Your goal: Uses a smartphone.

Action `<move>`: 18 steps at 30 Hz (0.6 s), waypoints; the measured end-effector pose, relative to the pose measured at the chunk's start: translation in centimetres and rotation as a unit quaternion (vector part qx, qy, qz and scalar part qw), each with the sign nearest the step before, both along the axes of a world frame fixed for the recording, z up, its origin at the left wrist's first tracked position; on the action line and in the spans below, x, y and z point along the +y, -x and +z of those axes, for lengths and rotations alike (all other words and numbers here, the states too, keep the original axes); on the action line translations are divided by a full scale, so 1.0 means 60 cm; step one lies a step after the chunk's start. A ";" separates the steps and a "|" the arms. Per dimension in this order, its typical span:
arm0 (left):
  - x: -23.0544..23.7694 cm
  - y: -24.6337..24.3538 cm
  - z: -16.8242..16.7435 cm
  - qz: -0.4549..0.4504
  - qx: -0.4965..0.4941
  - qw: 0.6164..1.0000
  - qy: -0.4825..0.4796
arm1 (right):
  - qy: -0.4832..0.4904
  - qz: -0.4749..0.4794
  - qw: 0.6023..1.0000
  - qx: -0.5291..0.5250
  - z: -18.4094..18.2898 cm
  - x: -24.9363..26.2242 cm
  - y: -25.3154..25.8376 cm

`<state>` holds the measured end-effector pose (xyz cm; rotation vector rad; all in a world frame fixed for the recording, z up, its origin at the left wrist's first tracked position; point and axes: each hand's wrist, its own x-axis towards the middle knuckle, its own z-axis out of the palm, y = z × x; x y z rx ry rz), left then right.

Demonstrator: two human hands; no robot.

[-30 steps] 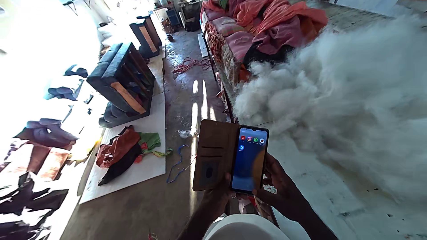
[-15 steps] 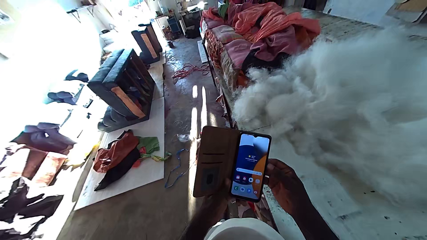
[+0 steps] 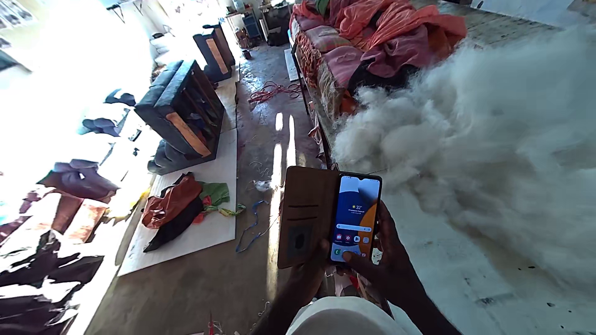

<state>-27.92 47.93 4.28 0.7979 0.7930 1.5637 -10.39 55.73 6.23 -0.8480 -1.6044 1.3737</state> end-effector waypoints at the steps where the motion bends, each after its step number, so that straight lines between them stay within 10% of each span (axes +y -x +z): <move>1: -0.002 -0.002 0.002 0.022 0.019 1.000 0.007 | -0.006 -0.010 1.000 -0.012 -0.003 -0.002 0.005; 18: -0.009 0.016 -0.010 -0.038 -0.018 0.999 -0.025 | 0.033 0.072 0.993 0.083 -0.003 0.016 -0.008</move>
